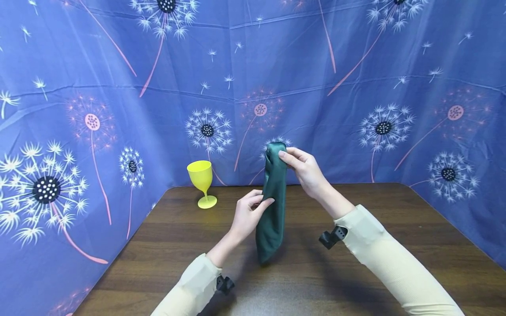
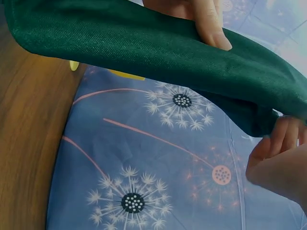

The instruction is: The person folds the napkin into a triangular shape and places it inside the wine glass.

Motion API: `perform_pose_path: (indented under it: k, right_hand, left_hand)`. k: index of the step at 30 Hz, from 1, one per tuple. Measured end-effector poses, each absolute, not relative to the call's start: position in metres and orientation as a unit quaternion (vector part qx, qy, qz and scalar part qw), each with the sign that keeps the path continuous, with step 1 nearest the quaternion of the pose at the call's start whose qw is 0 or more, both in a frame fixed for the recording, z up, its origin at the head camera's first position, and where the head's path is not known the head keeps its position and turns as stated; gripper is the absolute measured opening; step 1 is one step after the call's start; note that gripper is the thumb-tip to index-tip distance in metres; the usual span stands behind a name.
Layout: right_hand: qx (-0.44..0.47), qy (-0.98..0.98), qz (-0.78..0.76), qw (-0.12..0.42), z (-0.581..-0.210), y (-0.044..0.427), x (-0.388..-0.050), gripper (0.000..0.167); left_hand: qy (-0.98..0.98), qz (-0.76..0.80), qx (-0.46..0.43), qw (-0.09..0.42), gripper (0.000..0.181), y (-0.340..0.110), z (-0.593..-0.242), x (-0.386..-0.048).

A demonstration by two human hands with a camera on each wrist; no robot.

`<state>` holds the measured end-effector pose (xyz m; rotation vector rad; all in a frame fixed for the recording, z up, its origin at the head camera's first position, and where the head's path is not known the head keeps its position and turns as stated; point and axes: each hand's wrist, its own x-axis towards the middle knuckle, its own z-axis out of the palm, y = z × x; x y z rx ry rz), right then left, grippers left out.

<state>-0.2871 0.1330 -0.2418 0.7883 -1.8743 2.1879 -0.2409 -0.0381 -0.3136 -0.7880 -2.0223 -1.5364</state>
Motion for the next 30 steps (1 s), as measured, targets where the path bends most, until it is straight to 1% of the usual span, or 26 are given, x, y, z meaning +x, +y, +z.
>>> perform_pose_path:
  k: [3,6,8,11,13,15,19,22,26,30]
  right_hand:
    - [0.256,-0.616,0.743,0.06,-0.24,0.135,-0.288,0.017]
    - [0.264,-0.596,0.758,0.023,-0.239,0.138,-0.29,0.033]
    - [0.273,-0.585,0.764,0.001,-0.239,0.14,-0.291,0.04]
    - [0.281,-0.577,0.767,-0.007,-0.241,0.144,-0.291,0.035]
    - [0.28,-0.575,0.769,0.005,-0.242,0.145,-0.292,0.027]
    - [0.279,-0.572,0.771,0.018,-0.242,0.146,-0.292,0.024]
    - [0.286,-0.588,0.755,0.039,-0.243,0.148,-0.294,0.032]
    - [0.293,-0.627,0.719,0.068,-0.243,0.149,-0.295,0.037]
    - [0.291,-0.674,0.671,0.109,-0.241,0.152,-0.296,0.035]
    - [0.297,-0.69,0.648,0.125,-0.24,0.155,-0.297,0.031]
  left_hand:
    - [-0.738,-0.548,-0.299,0.258,0.01,-0.038,-0.313,-0.24]
    - [-0.734,-0.538,-0.311,0.274,0.009,-0.037,-0.312,-0.239]
    - [-0.73,-0.536,-0.317,0.281,0.009,-0.037,-0.313,-0.239]
    - [-0.726,-0.538,-0.321,0.284,0.009,-0.037,-0.313,-0.239]
    - [-0.724,-0.539,-0.324,0.283,0.009,-0.038,-0.314,-0.239]
    - [-0.722,-0.54,-0.328,0.282,0.009,-0.038,-0.314,-0.239]
    - [-0.716,-0.545,-0.337,0.278,0.009,-0.038,-0.316,-0.239]
    - [-0.713,-0.545,-0.349,0.272,0.009,-0.038,-0.318,-0.239]
    - [-0.708,-0.54,-0.368,0.266,0.008,-0.038,-0.32,-0.24]
    - [-0.707,-0.538,-0.381,0.258,0.008,-0.038,-0.322,-0.24]
